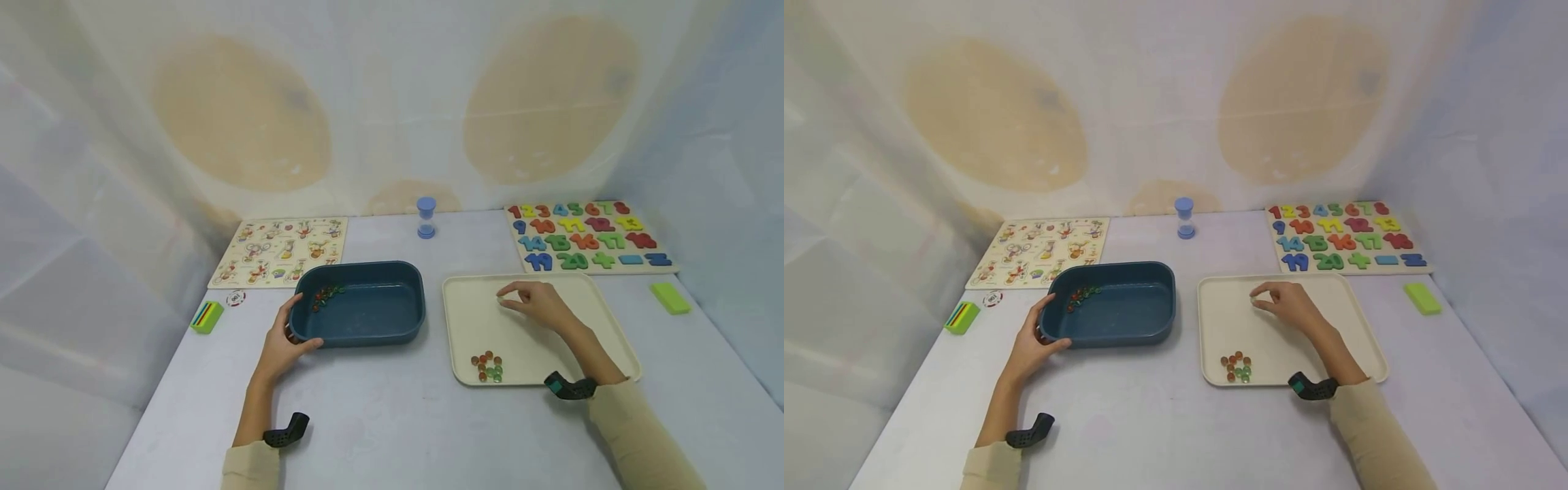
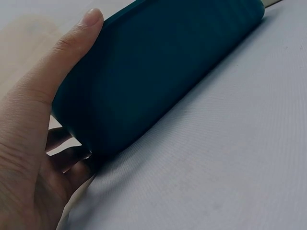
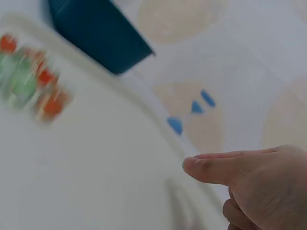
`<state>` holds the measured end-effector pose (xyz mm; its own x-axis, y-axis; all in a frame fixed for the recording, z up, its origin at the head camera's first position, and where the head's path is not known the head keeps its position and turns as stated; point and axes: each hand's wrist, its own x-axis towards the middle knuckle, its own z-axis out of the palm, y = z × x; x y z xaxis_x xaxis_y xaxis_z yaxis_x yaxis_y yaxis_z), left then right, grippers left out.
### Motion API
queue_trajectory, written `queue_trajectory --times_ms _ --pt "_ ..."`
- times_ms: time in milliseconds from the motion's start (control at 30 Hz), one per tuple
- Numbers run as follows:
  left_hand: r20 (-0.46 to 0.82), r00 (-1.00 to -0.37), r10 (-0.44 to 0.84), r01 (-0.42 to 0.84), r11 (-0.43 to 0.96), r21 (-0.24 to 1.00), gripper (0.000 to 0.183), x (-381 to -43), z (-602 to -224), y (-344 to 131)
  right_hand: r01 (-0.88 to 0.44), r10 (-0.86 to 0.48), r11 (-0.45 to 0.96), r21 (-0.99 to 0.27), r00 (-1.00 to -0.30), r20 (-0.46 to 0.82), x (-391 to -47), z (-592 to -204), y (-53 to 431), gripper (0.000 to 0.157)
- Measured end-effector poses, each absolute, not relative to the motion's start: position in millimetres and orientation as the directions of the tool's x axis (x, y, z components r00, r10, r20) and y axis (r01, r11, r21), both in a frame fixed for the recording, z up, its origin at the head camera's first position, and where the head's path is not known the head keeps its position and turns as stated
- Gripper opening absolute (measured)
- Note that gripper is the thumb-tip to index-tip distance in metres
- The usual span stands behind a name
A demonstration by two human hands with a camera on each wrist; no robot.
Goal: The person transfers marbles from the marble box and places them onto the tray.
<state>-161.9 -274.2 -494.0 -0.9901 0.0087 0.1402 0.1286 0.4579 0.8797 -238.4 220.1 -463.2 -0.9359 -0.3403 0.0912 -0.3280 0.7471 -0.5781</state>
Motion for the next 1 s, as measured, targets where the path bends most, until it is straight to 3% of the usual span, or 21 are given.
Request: queue_trajectory --times_ms 133,300,467,633,800,1000 --pt "0.134 -0.991 0.004 0.121 0.459 0.880 0.090 -159 -495 -276 -0.272 -0.303 0.771 -0.576 -0.952 0.043 -234 -482 234 0.024" --pt "0.122 -0.992 -0.007 0.105 0.464 0.880 0.090 -156 -495 -277 -0.365 -0.348 0.714 -0.597 -0.926 0.149 -241 -471 214 0.038" --pt "0.120 -0.993 -0.013 0.100 0.471 0.876 0.090 -155 -495 -278 -0.470 -0.457 0.608 -0.640 -0.866 0.203 -256 -436 144 0.035" --pt "0.132 -0.991 -0.013 0.110 0.472 0.874 0.090 -155 -494 -278 -0.590 -0.596 0.477 -0.651 -0.762 0.253 -278 -416 53 0.027" --pt "0.134 -0.991 -0.005 0.115 0.479 0.870 0.090 -157 -494 -278 -0.597 -0.713 0.446 -0.667 -0.687 0.138 -296 -423 -20 0.030" --pt "0.126 -0.992 0.021 0.122 0.447 0.886 0.090 -162 -495 -275 -0.530 -0.685 0.575 -0.624 -0.728 -0.014 -306 -440 -61 0.029"
